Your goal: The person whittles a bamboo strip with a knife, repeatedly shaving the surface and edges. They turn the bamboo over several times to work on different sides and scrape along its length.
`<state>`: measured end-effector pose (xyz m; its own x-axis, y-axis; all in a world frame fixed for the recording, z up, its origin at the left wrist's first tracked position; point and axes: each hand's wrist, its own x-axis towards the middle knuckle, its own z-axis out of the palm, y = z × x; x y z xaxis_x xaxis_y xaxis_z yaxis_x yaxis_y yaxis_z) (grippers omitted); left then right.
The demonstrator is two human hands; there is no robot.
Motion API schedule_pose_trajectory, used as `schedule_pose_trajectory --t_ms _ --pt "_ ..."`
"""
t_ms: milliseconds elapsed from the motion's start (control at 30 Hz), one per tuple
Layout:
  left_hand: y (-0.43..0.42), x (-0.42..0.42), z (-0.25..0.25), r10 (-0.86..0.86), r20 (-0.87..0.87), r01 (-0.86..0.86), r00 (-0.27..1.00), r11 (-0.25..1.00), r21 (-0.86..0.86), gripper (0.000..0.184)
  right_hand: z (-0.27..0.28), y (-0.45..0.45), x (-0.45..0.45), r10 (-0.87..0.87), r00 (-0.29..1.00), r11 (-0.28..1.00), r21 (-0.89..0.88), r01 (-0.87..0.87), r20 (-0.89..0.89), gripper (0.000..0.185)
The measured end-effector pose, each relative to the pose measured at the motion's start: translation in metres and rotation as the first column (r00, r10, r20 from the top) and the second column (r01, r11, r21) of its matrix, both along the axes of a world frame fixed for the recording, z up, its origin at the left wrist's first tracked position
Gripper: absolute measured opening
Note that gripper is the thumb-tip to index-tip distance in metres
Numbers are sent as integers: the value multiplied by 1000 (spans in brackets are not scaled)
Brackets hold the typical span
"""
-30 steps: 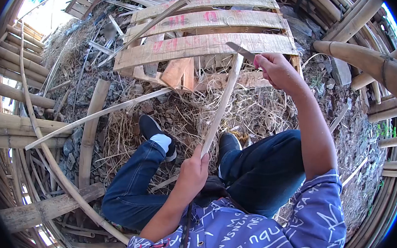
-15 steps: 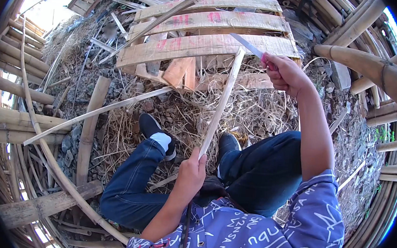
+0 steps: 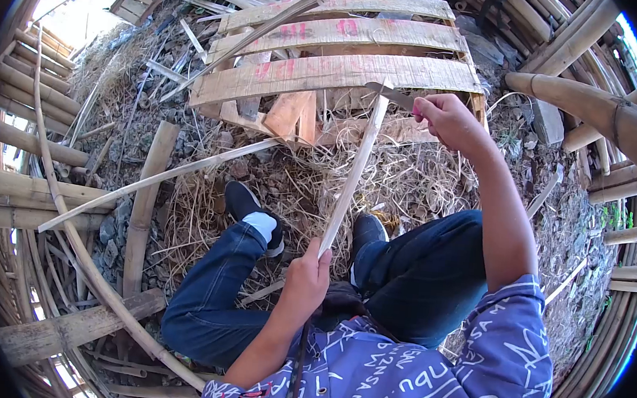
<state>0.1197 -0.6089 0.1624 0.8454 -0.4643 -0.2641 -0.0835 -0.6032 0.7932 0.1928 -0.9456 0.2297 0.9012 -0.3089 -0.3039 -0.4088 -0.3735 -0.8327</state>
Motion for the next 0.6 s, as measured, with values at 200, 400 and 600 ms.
schedule_pose_trajectory --t_ms 200,400,600 --pt "1 -2 6 -6 -5 6 1000 1000 -4 25 4 1 0 -11 999 1000 23 10 44 35" --pt "7 -6 -7 -14 33 14 999 1000 16 22 7 12 -1 8 999 1000 1 -8 -42 36" --pt "8 -12 -2 -22 -3 22 1000 1000 3 23 18 -7 -7 67 966 990 134 -34 -248 33"
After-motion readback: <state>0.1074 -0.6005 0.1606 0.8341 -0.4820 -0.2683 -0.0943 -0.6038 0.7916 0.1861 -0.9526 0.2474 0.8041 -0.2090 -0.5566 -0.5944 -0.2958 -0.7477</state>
